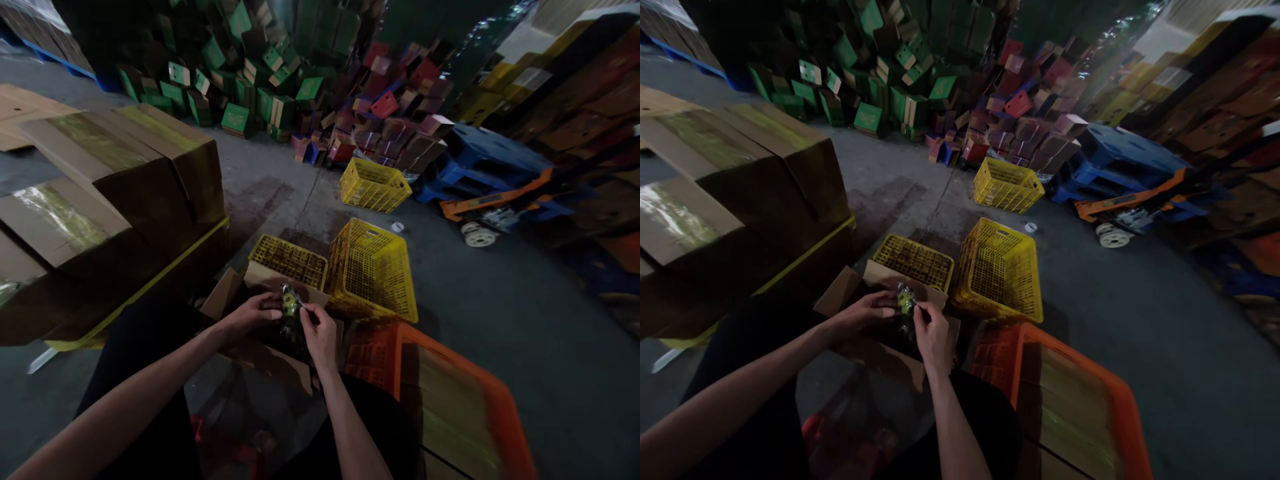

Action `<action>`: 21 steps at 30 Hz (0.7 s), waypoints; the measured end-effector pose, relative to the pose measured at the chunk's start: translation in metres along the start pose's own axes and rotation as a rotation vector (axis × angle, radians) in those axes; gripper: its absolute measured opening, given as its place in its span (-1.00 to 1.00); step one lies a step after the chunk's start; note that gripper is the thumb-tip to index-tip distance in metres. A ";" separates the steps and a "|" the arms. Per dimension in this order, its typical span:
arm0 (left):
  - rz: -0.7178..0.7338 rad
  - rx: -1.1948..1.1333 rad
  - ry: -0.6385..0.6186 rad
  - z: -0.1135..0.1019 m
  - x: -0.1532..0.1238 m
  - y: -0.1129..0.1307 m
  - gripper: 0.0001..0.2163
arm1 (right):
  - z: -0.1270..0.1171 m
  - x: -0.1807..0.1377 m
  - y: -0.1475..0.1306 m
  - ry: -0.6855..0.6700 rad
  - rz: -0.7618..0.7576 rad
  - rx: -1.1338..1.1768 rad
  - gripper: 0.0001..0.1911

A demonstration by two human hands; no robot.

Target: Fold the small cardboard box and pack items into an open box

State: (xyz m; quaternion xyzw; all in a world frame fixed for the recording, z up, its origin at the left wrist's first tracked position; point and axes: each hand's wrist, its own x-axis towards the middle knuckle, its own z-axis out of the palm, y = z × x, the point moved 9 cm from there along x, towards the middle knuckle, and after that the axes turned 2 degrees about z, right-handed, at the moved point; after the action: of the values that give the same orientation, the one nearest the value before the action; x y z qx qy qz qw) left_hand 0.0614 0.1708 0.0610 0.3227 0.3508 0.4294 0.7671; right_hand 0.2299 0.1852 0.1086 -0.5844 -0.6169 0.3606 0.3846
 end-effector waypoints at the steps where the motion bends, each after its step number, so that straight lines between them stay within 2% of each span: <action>1: 0.036 -0.001 -0.047 0.008 -0.001 0.005 -0.46 | 0.003 0.000 -0.005 -0.015 -0.046 0.000 -0.76; 3: 0.090 0.001 -0.081 0.016 -0.002 0.012 -0.44 | 0.013 -0.002 -0.013 -0.094 -0.128 0.013 -0.79; 5: 0.101 -0.010 -0.041 0.014 -0.001 0.012 -0.44 | 0.024 -0.005 -0.018 -0.184 -0.178 0.019 -0.79; 11: 0.105 -0.047 0.243 -0.024 0.003 0.005 -0.52 | 0.046 -0.019 -0.035 -0.390 -0.252 0.020 -0.75; 14: 0.084 -0.077 0.332 -0.035 0.002 0.002 -0.56 | 0.041 -0.016 -0.031 -0.387 -0.158 0.155 -0.76; 18: 0.080 -0.104 0.306 -0.032 0.003 0.003 -0.55 | 0.023 -0.003 -0.006 -0.204 0.057 0.277 -0.68; 21: 0.102 -0.118 0.279 -0.027 0.004 0.005 -0.49 | 0.029 -0.004 0.015 -0.217 0.240 0.390 -0.52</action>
State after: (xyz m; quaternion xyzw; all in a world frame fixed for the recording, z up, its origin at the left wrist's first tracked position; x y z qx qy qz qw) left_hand 0.0387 0.1819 0.0495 0.2317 0.4114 0.5285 0.7056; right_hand 0.2103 0.1825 0.0821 -0.5260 -0.4997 0.5764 0.3761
